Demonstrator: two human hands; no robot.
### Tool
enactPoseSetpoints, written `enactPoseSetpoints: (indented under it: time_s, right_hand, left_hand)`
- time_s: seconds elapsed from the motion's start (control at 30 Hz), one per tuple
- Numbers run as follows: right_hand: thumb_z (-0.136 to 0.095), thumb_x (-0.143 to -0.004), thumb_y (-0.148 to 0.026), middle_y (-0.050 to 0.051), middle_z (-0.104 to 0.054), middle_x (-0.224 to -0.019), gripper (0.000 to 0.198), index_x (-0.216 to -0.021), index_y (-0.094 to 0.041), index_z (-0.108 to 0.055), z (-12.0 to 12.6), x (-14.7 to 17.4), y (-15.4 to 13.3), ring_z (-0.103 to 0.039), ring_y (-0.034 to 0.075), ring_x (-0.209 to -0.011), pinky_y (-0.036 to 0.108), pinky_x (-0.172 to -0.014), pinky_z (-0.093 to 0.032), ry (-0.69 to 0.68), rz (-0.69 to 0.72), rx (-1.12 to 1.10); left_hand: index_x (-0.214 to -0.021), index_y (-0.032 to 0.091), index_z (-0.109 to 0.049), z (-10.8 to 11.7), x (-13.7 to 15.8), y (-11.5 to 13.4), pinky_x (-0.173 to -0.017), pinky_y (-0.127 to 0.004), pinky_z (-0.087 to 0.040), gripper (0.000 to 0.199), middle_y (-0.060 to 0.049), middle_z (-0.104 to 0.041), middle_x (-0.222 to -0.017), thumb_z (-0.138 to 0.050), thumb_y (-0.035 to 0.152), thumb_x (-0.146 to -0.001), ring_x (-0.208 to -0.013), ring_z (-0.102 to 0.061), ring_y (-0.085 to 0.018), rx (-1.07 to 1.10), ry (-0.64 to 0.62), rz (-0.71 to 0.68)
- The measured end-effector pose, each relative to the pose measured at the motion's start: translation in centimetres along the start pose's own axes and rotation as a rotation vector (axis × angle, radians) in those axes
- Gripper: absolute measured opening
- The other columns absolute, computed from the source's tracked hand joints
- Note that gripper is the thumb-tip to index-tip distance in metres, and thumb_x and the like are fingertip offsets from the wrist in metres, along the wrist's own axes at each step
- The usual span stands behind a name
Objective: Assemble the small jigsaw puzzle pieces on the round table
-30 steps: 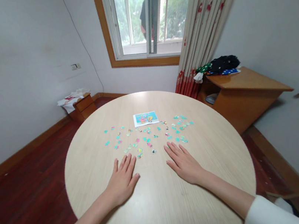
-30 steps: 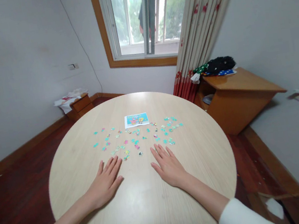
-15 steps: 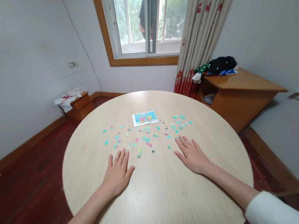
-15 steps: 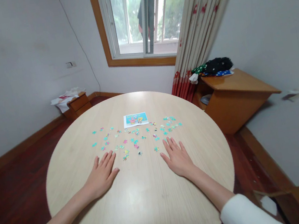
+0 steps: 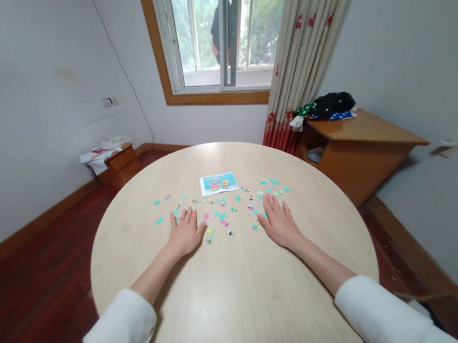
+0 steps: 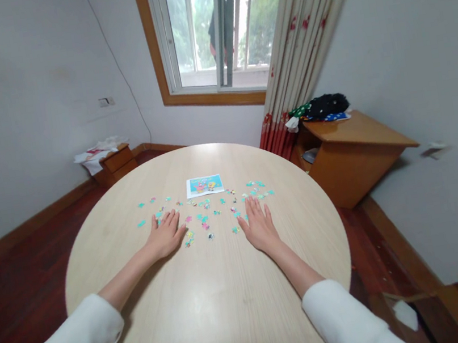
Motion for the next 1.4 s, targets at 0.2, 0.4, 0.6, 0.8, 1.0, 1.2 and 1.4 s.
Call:
enactPoseSetpoints:
  time_s: [0.2,0.4,0.6,0.8,1.0,1.2,1.4]
  right_hand:
    - [-0.02,-0.093,-0.044,0.015,-0.022,-0.15,0.064,-0.146,-0.01,-0.012,-0.3,0.0,0.3,-0.015,0.024,-0.139,0.048,-0.111,-0.015,0.02,0.0,-0.043]
    - [-0.019,-0.093,-0.044,0.015,-0.022,-0.149,0.064,-0.146,-0.009,-0.013,-0.3,-0.1,0.6,-0.014,0.023,-0.139,0.048,-0.111,-0.014,0.01,-0.015,-0.081]
    - [-0.017,-0.093,-0.044,0.014,-0.021,-0.15,0.063,-0.146,-0.009,-0.014,-0.5,-0.2,0.7,-0.014,0.023,-0.14,0.047,-0.111,-0.014,-0.018,-0.009,-0.079]
    - [-0.016,-0.094,-0.038,0.015,-0.024,-0.148,0.059,-0.14,-0.005,-0.031,-0.2,-0.2,0.2,-0.017,0.024,-0.139,0.046,-0.112,-0.011,-0.108,-0.011,-0.016]
    - [-0.015,-0.094,-0.038,0.015,-0.025,-0.148,0.059,-0.141,-0.004,-0.029,0.0,-0.1,0.0,-0.018,0.023,-0.139,0.043,-0.112,-0.011,-0.131,-0.018,-0.031]
    - [-0.014,-0.093,-0.037,0.015,-0.02,-0.15,0.059,-0.142,-0.005,-0.025,0.3,-1.4,3.4,-0.014,0.024,-0.139,0.048,-0.111,-0.004,-0.002,-0.202,-0.053]
    - [-0.015,-0.092,-0.042,0.019,-0.019,-0.149,0.063,-0.141,-0.003,-0.026,0.2,-3.2,8.2,-0.013,0.026,-0.139,0.051,-0.11,-0.008,0.121,-0.389,-0.185]
  left_hand:
    - [-0.138,0.01,-0.033,0.1,-2.0,2.1,-0.109,-0.057,-0.002,0.063,-0.017,-0.023,-0.149,-0.017,0.047,-0.09,-0.139,-0.015,-0.029,0.003,0.039,-0.055]
    - [-0.14,0.008,-0.029,-0.2,-4.0,4.9,-0.109,-0.056,0.001,0.064,-0.018,-0.023,-0.149,-0.018,0.046,-0.09,-0.139,-0.015,-0.029,0.005,-0.003,-0.126]
    - [-0.14,0.007,-0.03,-0.1,-2.2,4.9,-0.109,-0.058,-0.001,0.066,-0.017,-0.024,-0.148,-0.017,0.048,-0.09,-0.139,-0.014,-0.03,0.012,-0.004,-0.119]
    - [-0.143,0.01,-0.024,-0.6,-2.1,3.1,-0.107,-0.061,-0.003,0.065,-0.015,-0.019,-0.15,-0.015,0.047,-0.091,-0.138,-0.016,-0.032,0.007,0.009,-0.051]
    - [-0.142,0.009,-0.027,-0.7,-1.8,2.6,-0.108,-0.06,-0.004,0.063,-0.016,-0.022,-0.149,-0.017,0.045,-0.091,-0.138,-0.016,-0.03,0.015,0.08,-0.046]
    - [-0.135,0.01,-0.038,0.2,-0.5,-1.6,-0.109,-0.058,-0.006,0.055,-0.017,-0.03,-0.146,-0.029,0.038,-0.088,-0.137,-0.023,-0.029,0.33,0.27,0.116]
    - [-0.091,0.014,-0.062,2.6,1.8,-10.6,-0.102,-0.041,-0.035,0.029,-0.013,-0.065,-0.105,-0.042,0.031,-0.079,-0.108,-0.056,-0.022,1.085,0.892,0.488]
Point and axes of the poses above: each hand's wrist, its own x-axis away from the middle knuckle, its own z-axis out of the back of the hand, y = z × x, the point moved 5 cm from there along -x, towards the middle knuckle
